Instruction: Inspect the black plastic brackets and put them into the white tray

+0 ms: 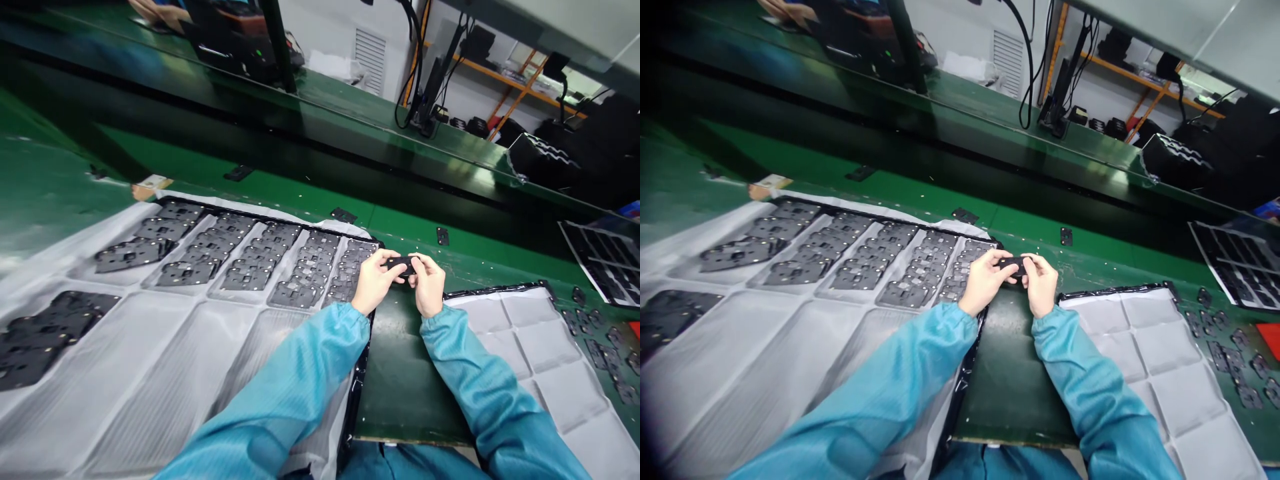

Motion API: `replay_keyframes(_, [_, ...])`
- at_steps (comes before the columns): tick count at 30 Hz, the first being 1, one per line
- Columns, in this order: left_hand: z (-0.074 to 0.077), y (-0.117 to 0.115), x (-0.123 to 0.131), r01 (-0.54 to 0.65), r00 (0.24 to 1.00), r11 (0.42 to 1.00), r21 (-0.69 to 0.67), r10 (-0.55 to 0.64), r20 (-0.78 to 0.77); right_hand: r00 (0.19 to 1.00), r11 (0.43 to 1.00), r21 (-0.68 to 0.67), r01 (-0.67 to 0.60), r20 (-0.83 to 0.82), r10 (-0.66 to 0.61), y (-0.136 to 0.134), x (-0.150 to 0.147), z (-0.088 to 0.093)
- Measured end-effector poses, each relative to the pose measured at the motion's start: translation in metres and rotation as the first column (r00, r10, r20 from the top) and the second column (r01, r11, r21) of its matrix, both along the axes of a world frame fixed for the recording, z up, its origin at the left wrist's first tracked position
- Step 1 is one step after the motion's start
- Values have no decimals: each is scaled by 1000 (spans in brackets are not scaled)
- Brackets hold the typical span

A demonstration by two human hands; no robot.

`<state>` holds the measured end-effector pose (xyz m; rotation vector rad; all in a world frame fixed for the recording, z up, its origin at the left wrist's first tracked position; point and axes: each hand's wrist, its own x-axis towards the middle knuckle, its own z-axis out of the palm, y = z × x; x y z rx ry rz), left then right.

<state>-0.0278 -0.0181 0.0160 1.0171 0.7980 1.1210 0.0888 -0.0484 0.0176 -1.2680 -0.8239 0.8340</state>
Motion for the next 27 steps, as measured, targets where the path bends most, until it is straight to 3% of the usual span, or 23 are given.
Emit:
replay_keyframes(5, [0,-2,2,16,1000,1000,11,-16,18,999,999,-15,32,-33,-33,0,-1,-2])
replay_keyframes(11, [3,1,-1,93,987,988,-121,-75,142,992,993,36,110,52,-112,2,0,-2])
replay_keyframes(18, [0,5,-2,-30,985,985,-172,58,163,995,998,58,25,94,-30,-1,-6,-3])
replay_keyframes(27, [-5,5,-2,-48,982,985,-168,78,174,994,999,36,15,104,-18,-5,-15,1])
